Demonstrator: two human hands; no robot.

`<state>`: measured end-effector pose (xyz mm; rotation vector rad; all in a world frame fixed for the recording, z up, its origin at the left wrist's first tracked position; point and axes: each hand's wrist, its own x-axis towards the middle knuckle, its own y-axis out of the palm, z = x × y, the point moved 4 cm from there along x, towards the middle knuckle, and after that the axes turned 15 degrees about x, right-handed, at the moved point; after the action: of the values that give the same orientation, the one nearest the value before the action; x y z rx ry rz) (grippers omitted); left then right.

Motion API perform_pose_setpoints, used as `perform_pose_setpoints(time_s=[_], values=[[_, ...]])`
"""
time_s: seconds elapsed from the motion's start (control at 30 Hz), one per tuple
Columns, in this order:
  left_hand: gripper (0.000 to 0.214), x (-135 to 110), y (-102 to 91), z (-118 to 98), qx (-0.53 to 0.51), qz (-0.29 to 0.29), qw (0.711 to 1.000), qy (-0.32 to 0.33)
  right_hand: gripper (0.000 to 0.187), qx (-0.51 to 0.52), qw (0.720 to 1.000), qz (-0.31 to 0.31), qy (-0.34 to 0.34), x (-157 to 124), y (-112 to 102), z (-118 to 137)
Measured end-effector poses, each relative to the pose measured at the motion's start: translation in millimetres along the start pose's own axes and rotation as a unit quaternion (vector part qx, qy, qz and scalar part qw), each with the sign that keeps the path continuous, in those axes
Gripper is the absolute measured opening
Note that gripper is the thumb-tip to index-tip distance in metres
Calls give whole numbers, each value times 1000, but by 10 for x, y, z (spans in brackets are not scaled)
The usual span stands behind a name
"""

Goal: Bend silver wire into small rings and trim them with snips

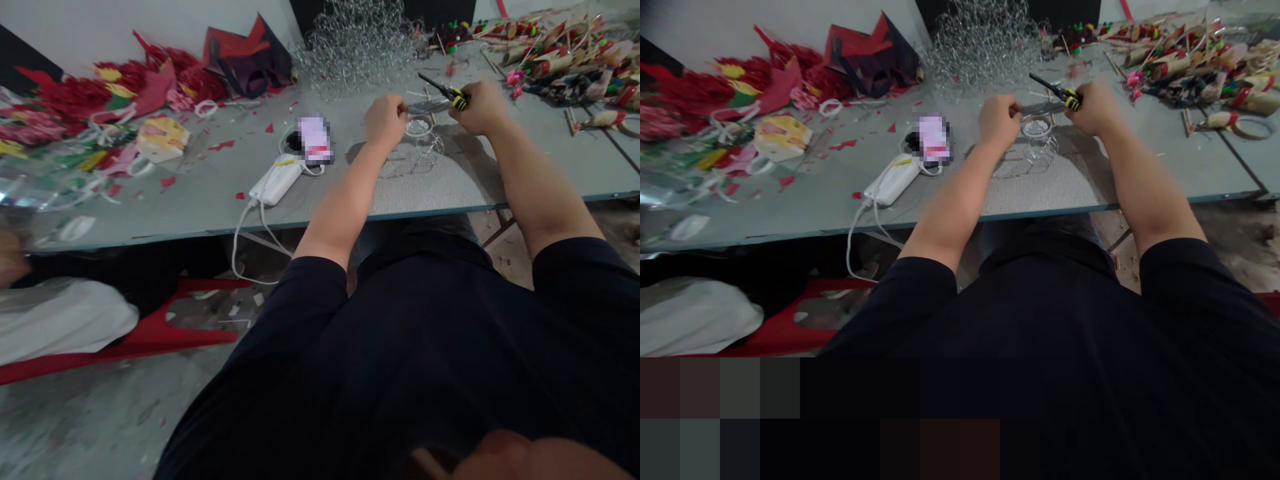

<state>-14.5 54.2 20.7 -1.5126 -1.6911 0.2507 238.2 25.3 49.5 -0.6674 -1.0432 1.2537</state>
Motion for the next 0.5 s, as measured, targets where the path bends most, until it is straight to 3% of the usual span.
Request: perform_pose_setpoints(time_s=[0.17, 0.3, 0.5], values=[[29, -184, -80, -96, 47, 89, 995, -7, 42, 8, 1000, -2, 12, 4, -5, -19], [7, -215, -97, -90, 63, 91, 994, 4, 42, 9, 1000, 1, 12, 8, 24, -29], [15, -156, -48, 51, 83, 89, 992, -26, 45, 8, 1000, 10, 7, 22, 47, -46]])
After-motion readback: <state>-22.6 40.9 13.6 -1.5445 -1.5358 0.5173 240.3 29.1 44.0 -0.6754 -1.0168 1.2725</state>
